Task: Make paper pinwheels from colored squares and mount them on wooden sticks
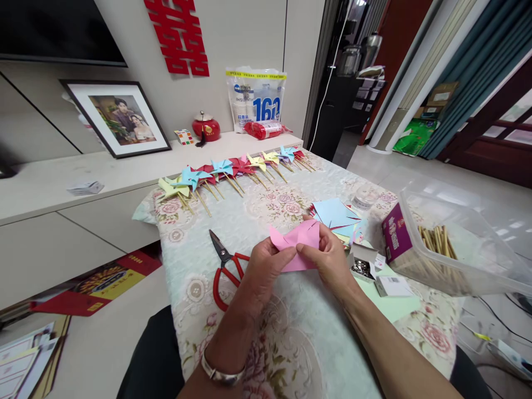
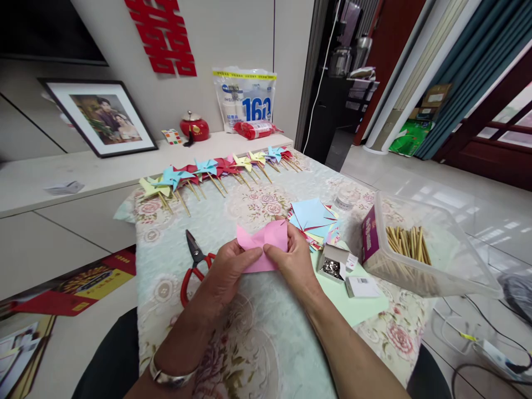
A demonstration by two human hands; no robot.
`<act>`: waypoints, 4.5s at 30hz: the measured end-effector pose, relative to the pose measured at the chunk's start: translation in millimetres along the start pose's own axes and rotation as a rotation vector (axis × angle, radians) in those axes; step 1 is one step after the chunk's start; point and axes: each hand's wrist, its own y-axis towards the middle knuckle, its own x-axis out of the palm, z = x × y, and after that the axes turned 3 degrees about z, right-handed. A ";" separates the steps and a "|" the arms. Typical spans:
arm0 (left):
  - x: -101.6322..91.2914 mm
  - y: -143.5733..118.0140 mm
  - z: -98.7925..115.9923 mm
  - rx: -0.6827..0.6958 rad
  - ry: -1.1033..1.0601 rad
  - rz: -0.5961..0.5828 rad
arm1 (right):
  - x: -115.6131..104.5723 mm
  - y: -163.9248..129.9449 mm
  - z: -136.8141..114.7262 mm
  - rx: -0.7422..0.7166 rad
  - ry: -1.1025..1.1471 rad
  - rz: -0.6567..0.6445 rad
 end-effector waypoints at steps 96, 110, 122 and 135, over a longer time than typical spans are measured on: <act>-13.7 6.0 4.2 -0.023 0.234 0.051 | -11.5 -3.1 -15.6 -0.090 -0.639 -0.319; -21.0 6.0 4.7 -0.073 0.393 -0.127 | -31.6 1.8 -29.1 -0.183 -0.412 -0.374; -19.9 5.2 4.2 -0.018 0.448 -0.165 | -26.8 -6.3 -33.4 -0.214 -0.719 -0.426; -22.2 7.7 -5.4 -0.033 0.495 -0.256 | -24.7 -6.9 -34.1 -0.271 -0.851 -0.470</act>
